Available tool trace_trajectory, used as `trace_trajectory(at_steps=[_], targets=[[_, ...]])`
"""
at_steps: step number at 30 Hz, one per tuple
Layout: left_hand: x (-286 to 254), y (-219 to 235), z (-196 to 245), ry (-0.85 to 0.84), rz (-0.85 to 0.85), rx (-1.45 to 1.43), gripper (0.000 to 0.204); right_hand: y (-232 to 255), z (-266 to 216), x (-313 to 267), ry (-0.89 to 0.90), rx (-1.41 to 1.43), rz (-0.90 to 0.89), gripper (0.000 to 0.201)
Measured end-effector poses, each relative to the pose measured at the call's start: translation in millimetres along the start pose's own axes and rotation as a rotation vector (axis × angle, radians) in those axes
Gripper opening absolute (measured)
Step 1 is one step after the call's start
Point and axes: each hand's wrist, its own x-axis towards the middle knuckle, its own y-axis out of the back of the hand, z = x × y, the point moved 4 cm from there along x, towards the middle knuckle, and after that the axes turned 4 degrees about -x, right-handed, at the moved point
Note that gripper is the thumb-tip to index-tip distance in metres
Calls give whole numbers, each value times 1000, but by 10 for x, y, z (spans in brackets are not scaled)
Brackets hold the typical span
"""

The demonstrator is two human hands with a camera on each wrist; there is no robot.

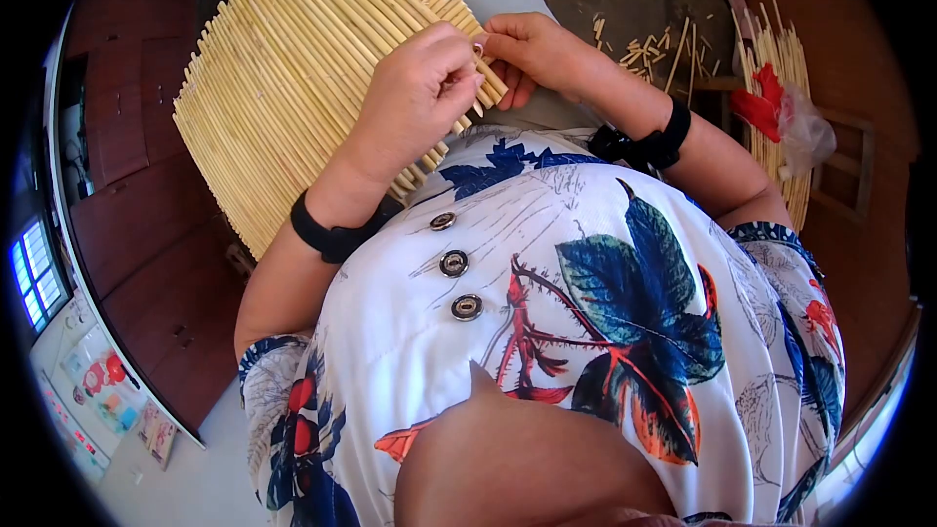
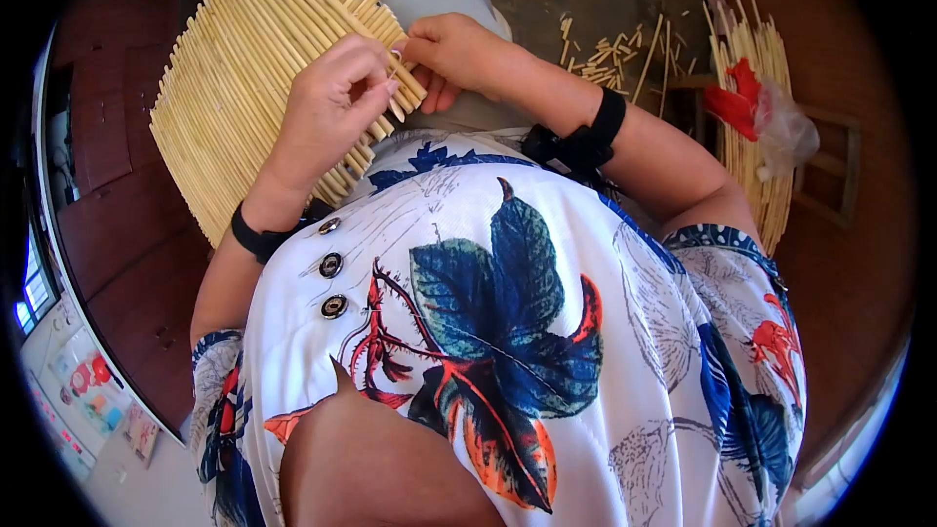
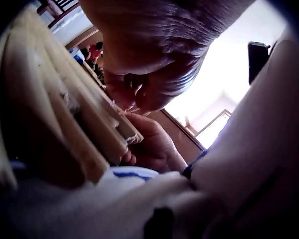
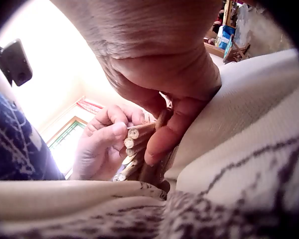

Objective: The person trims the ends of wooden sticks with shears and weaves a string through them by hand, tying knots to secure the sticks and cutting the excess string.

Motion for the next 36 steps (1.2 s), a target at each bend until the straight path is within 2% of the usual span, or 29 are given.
trace_trajectory(at_steps=[1,3,4,6,8,10,14,16,21,27,28,29,31,32,34,36], targets=[[0,-56,-38,-1,-2,0,12,1,-20,-8,-1,6,1,27],[23,-103,-122,34,90,-419,12,17,-27,-10,2,-5,16,26],[27,-112,-115,39,108,-402,12,18,-12,3,10,-13,27,25],[1,-151,-210,300,54,-661,11,-1,-3,25,12,-31,21,25],[13,-168,-220,300,71,-604,11,-14,-5,16,16,-40,14,25],[25,-205,-260,278,69,-535,13,-14,-2,-12,-33,-44,82,24],[36,-186,-266,280,90,-529,13,-30,3,-6,-35,-48,87,23],[27,-205,-287,350,120,-657,12,-11,-4,-18,19,-55,64,24],[57,-221,-243,337,117,-720,12,8,23,-32,1,-28,57,24],[60,-132,-244,430,220,-830,9,5,2,-34,-12,-21,39,25],[44,-117,-261,392,284,-799,8,4,-11,-39,3,-15,22,25],[29,-124,-274,392,278,-800,8,1,-21,-41,17,-8,5,26],[-21,-49,-249,270,358,-453,9,-7,-12,-36,10,0,3,27],[-40,-49,-289,272,360,-453,9,-8,-4,-32,2,9,-2,28],[-67,12,-270,85,404,-92,12,-9,-7,-37,7,3,-3,29],[-98,36,-248,106,375,-116,13,-10,-20,-46,13,-2,-5,30]])
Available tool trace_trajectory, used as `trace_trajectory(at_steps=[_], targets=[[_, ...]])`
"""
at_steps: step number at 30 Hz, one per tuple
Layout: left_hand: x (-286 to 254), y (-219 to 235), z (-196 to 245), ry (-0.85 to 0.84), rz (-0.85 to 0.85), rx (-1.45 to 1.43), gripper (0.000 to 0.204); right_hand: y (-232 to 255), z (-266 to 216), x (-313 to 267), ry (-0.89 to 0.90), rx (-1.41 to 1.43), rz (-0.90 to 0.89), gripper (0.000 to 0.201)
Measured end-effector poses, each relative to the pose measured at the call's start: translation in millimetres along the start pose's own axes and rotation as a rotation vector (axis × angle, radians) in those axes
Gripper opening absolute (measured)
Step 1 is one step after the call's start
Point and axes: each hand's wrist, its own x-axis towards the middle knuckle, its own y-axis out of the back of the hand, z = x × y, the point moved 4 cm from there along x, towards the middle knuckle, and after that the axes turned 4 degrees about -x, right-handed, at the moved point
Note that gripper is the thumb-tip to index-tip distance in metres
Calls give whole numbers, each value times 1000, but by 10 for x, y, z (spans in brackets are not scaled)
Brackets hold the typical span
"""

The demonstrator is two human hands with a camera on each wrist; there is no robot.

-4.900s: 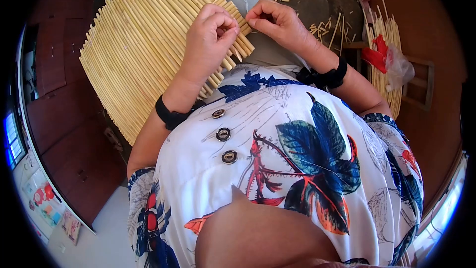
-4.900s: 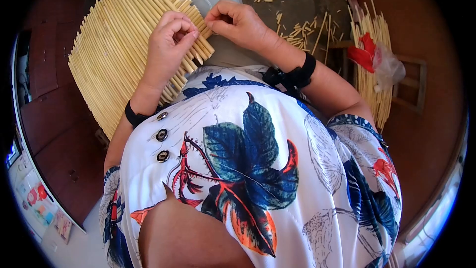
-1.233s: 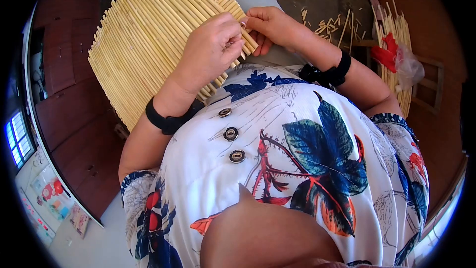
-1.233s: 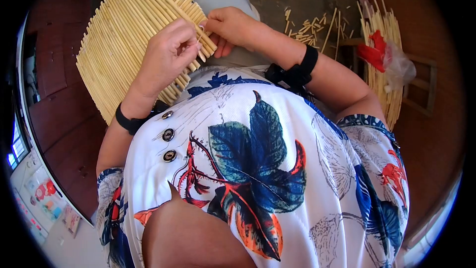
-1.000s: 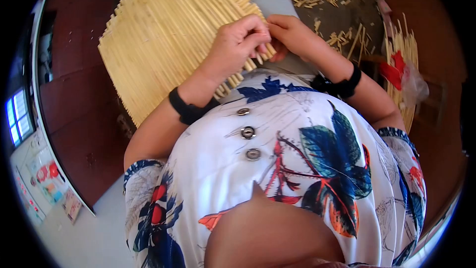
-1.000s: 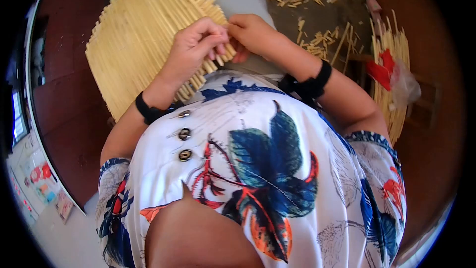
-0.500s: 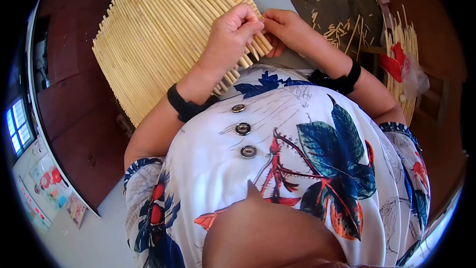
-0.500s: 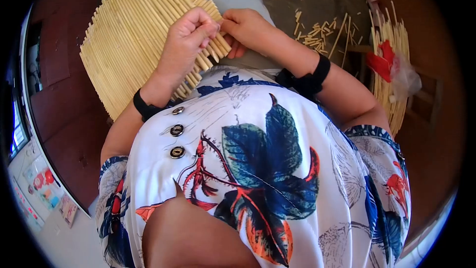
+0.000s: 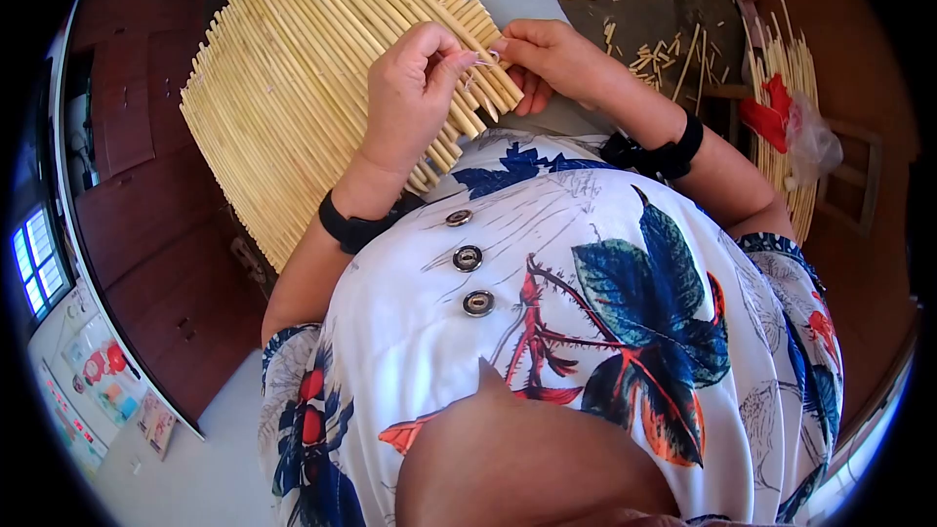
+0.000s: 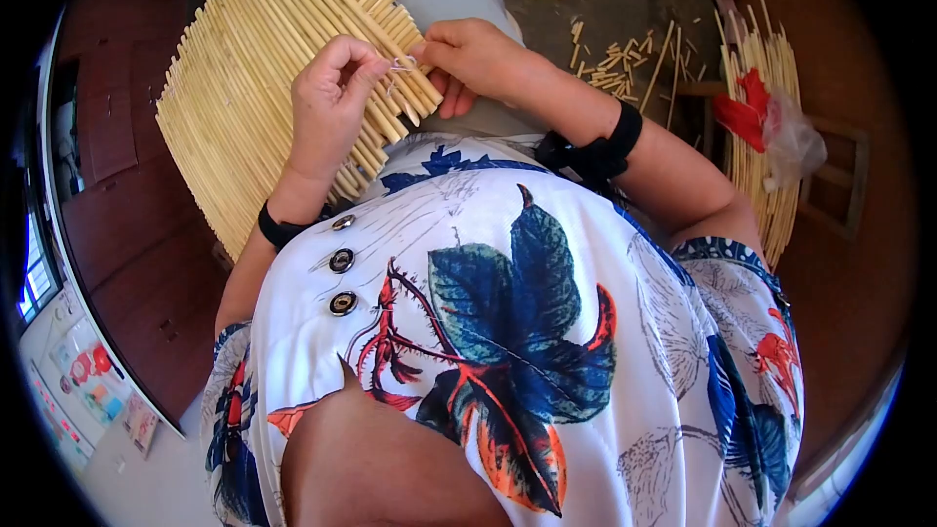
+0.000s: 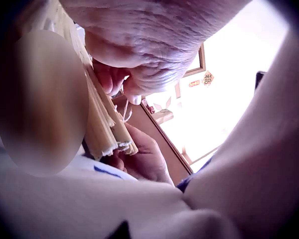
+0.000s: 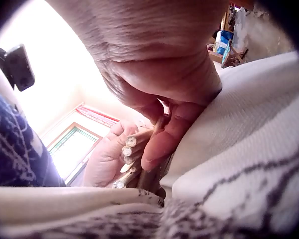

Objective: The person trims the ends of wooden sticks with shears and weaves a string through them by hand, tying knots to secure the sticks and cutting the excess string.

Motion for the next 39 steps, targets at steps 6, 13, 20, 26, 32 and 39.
trace_trajectory(at_steps=[6,13,20,26,32,39], targets=[[-38,57,-92,27,-195,-69,10,55,-46,-44,-11,25,-5,30],[-58,64,-102,76,-217,-190,13,261,-108,-153,251,-282,245,18],[-49,42,-102,71,-221,-190,14,112,-209,-174,583,-491,228,15],[-39,48,-79,50,-233,-181,16,68,-207,-124,755,-655,312,13],[-36,43,-105,36,-231,-180,16,97,-67,-91,429,-323,304,10],[-17,254,-235,2,177,-510,7,132,-9,-89,349,-197,183,11]])
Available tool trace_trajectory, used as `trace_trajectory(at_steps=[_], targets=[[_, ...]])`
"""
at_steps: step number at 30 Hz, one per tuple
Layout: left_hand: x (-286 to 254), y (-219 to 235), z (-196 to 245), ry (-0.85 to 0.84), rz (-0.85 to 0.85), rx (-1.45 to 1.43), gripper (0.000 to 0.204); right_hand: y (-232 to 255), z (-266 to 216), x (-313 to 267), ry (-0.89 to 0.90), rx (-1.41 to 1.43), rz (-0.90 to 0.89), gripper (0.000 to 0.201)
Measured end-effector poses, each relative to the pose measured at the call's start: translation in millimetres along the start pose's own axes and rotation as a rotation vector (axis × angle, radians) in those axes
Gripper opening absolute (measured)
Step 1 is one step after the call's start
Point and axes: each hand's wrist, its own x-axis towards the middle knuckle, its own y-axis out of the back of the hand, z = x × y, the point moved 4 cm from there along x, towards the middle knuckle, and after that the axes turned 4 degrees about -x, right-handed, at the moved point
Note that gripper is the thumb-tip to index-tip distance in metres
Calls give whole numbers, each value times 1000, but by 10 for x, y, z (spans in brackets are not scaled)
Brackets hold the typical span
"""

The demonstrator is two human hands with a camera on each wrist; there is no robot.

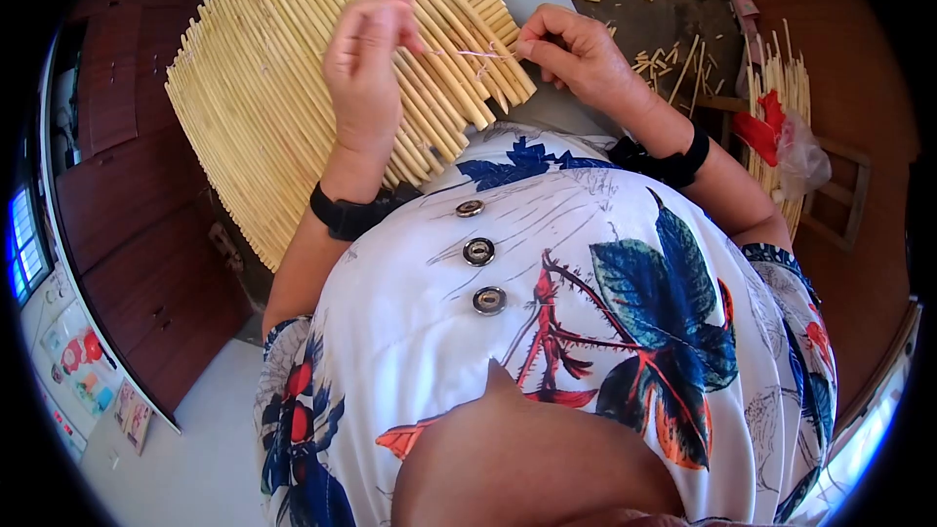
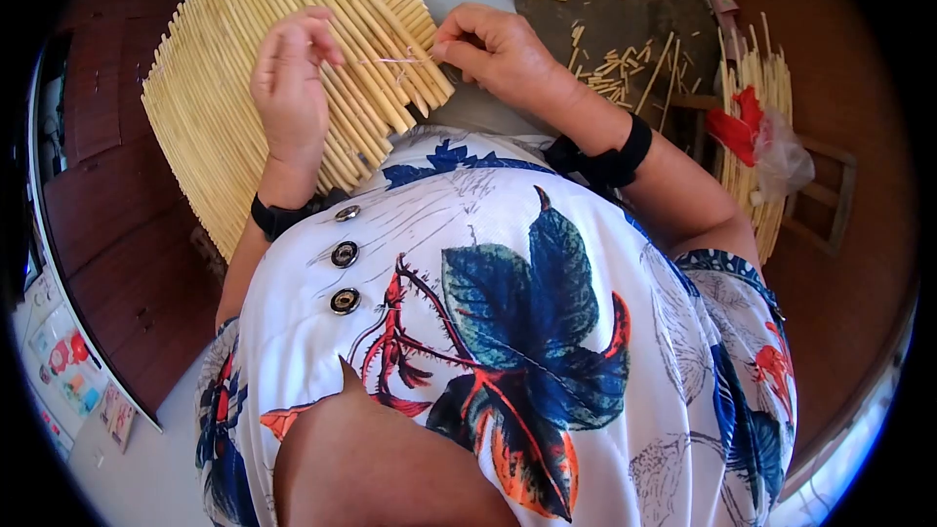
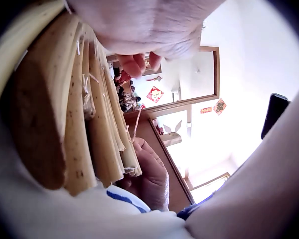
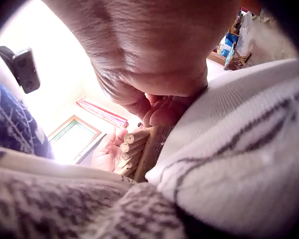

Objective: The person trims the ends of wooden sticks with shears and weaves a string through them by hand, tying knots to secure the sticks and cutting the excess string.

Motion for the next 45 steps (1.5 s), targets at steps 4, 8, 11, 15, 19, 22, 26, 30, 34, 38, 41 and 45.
trace_trajectory(at_steps=[4,8,11,15,19,22,26,30,34,38,41,45], targets=[[17,165,-85,-7,254,-137,24,-16,2,17,7,-12,0,12],[0,144,-107,61,185,3,16,-15,21,19,17,-81,-20,10],[-8,96,-94,31,102,74,19,-12,15,16,30,-81,-24,11],[-1,-145,115,-93,-239,532,20,-2,30,18,9,-92,-21,10],[6,-283,133,-256,-352,667,22,1,-37,12,50,-46,2,9],[19,-339,127,-270,-357,651,21,8,-49,26,185,-114,51,9],[34,-408,62,-237,-355,598,19,26,-125,24,345,-270,147,11],[76,-420,36,-203,-316,645,11,46,-90,20,280,-246,133,11],[59,-391,109,-142,-279,657,7,46,-68,24,271,-203,120,11],[9,-275,157,-133,-58,673,6,54,-38,22,132,-62,47,10],[-19,-184,154,-124,-76,808,9,83,37,28,62,0,-13,12],[-50,-287,195,-241,-222,837,14,99,35,19,39,57,-40,13]])
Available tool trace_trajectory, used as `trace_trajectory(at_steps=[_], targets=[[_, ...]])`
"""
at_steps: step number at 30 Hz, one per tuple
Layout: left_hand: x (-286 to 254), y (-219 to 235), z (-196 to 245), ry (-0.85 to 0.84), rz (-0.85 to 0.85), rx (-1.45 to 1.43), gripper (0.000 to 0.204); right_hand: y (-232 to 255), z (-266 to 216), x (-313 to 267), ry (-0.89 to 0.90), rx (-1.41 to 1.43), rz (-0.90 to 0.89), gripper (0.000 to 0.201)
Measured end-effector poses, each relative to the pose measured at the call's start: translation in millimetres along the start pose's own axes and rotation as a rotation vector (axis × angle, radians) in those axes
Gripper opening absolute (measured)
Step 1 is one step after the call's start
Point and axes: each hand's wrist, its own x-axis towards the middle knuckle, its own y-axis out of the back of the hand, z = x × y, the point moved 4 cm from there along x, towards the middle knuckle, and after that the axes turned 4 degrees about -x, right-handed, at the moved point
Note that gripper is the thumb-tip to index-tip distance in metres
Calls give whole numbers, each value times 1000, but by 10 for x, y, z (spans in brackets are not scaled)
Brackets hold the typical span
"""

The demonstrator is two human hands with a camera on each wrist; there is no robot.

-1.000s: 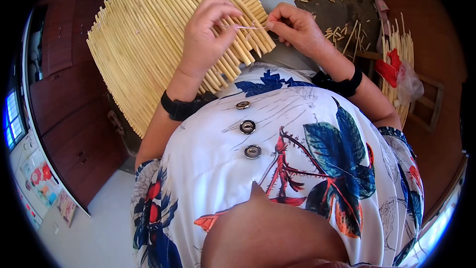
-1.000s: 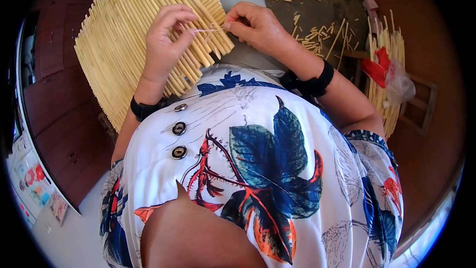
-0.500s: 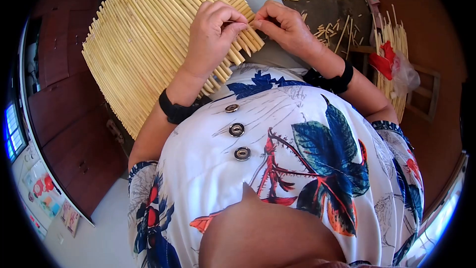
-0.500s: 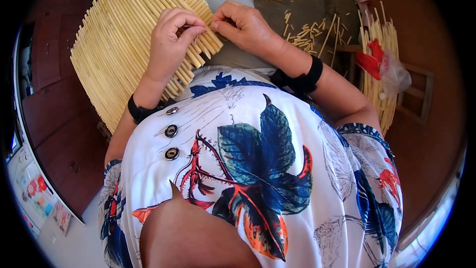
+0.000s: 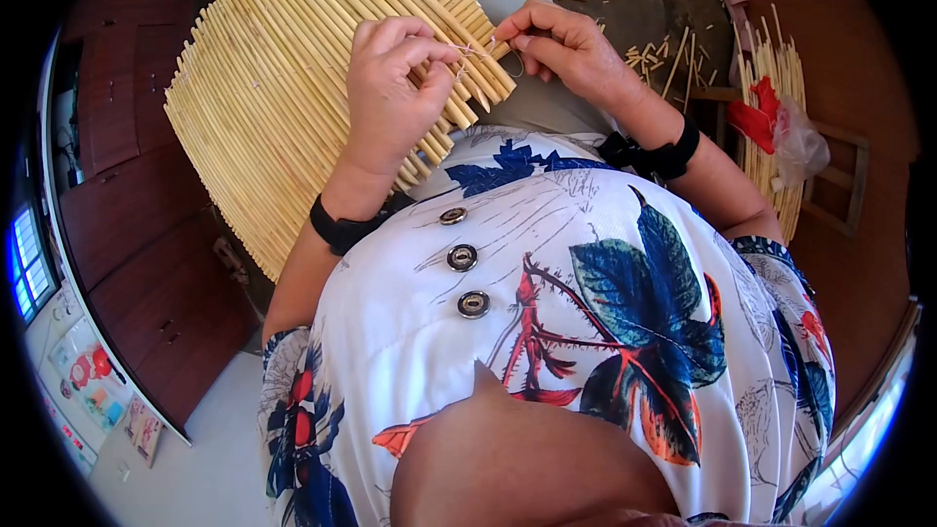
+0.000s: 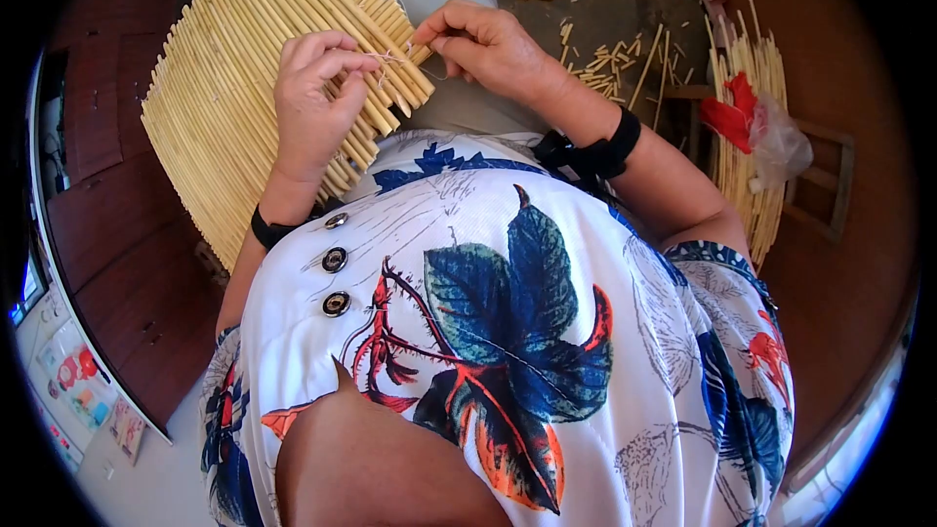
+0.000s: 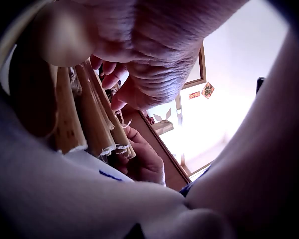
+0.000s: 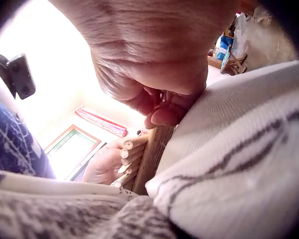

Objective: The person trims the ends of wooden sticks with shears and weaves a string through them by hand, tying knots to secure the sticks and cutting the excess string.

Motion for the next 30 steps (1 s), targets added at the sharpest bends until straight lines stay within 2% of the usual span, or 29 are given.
trace_trajectory(at_steps=[5,7,9,11,13,15,16,17,19,21,23,25,29,30], targets=[[47,-72,44,-1,-19,-42,15,71,-141,-27,89,-53,82,17],[61,-93,62,-42,-4,-33,16,189,-607,-110,354,-251,-34,23],[59,-88,50,-43,-4,-67,18,233,-1215,-319,408,-305,-252,27],[78,-111,52,-55,-11,-101,20,186,-1493,-533,773,-230,-338,35],[84,-148,59,-60,-9,-142,20,140,-1747,-763,685,-54,-579,43],[98,-169,71,-34,-17,-153,19,134,-1866,-826,387,24,-747,46],[97,-194,62,-22,-29,-154,18,141,-1828,-857,429,82,-639,38],[83,-213,55,-6,-42,-155,18,170,-1739,-754,427,84,-646,38],[95,-231,23,-1,-44,-146,17,332,-1558,-491,876,-297,-519,29],[86,-233,27,0,-51,-137,17,379,-1183,-272,205,-177,-151,24],[86,-246,26,38,-59,-160,16,355,-605,-12,149,-293,-52,23],[79,-245,15,45,-88,-158,16,240,-217,76,196,-302,-30,25],[77,-235,2,30,-69,-190,18,36,-178,98,285,-425,-60,32],[79,-233,4,12,-54,-198,19,18,-162,108,259,-429,-61,32]])
